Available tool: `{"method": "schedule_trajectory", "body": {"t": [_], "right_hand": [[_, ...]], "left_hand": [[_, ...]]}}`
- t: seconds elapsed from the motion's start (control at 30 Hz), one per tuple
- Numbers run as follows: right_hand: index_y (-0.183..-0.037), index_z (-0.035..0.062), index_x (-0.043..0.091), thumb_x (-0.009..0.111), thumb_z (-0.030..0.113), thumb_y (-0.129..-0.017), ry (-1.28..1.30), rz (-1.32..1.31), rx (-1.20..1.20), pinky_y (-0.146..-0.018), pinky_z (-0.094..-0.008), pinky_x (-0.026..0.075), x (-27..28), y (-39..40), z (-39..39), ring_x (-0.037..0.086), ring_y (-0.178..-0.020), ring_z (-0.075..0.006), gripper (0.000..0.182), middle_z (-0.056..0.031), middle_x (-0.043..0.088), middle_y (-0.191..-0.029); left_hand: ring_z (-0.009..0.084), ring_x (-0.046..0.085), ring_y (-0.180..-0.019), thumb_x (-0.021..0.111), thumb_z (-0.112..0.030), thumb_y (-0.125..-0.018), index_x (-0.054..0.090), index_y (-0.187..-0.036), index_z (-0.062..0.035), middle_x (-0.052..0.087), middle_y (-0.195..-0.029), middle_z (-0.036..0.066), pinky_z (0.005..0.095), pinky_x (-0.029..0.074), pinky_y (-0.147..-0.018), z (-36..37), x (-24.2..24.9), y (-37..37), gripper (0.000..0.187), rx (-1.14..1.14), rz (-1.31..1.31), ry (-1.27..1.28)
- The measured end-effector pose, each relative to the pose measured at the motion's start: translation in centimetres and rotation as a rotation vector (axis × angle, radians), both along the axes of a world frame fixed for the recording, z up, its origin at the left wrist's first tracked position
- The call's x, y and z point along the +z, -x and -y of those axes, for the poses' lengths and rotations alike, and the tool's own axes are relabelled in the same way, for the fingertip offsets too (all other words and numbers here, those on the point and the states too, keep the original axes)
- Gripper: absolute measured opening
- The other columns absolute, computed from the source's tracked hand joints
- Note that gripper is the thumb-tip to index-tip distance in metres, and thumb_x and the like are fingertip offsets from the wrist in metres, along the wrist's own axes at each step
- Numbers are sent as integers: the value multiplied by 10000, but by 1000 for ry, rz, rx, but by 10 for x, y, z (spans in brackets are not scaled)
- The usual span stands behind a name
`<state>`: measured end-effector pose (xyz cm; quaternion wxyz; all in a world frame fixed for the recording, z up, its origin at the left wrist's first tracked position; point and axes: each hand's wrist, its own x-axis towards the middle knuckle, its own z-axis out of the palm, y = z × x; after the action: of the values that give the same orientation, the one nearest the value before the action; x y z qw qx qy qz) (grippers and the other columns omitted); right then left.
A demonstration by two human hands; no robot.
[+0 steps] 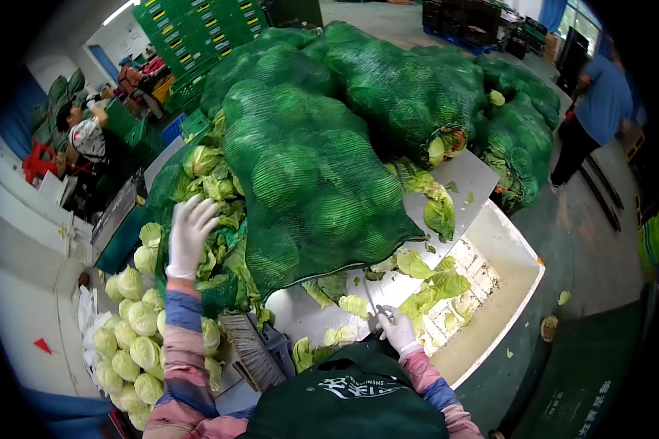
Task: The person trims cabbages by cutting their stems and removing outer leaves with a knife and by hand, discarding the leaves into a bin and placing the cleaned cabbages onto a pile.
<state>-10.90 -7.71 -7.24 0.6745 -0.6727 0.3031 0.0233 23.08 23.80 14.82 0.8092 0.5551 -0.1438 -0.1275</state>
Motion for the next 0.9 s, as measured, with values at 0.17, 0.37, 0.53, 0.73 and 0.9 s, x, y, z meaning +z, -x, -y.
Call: {"method": "schedule_trajectory", "body": {"t": [0.17,0.37,0.53,0.73,0.9], "right_hand": [[-1038,-16,612,751,324,-774,620,-180,417,-645,-342,531,40,-5,32,663,-675,-263,452,-165,666,-781],[-969,-8,594,615,153,-814,812,160,298,-665,-418,516,182,-63,75,639,-716,-383,224,-215,639,-752],[-1102,1,550,600,262,-909,952,429,479,-753,-424,511,232,-168,101,640,-865,-391,329,-226,657,-928],[-999,25,546,546,185,-888,1046,654,366,-781,-462,491,275,-316,66,611,-898,-399,196,-214,640,-921],[-1046,50,580,502,222,-912,1353,553,495,-763,-465,507,280,-376,37,640,-888,-358,231,-193,661,-921]], "left_hand": [[265,543,-1155,717,-275,-844,514,-1299,-11,587,-1250,127,368,411,-991,143,11,-28,564,281,628,-590],[305,422,-1215,731,-462,-748,638,-1164,-125,555,-1291,41,450,306,-1026,189,-4,-27,543,610,1037,-1097],[294,442,-1213,725,-382,-760,661,-1078,-128,585,-1237,28,449,309,-1015,188,-15,-32,413,668,1009,-917],[269,504,-1167,708,-250,-805,645,-1034,-87,639,-1158,44,400,354,-1003,186,-16,-29,288,743,928,-801],[260,511,-1166,711,-246,-794,650,-1006,-89,645,-1148,32,405,343,-1011,183,-18,-32,271,723,879,-759]]}}
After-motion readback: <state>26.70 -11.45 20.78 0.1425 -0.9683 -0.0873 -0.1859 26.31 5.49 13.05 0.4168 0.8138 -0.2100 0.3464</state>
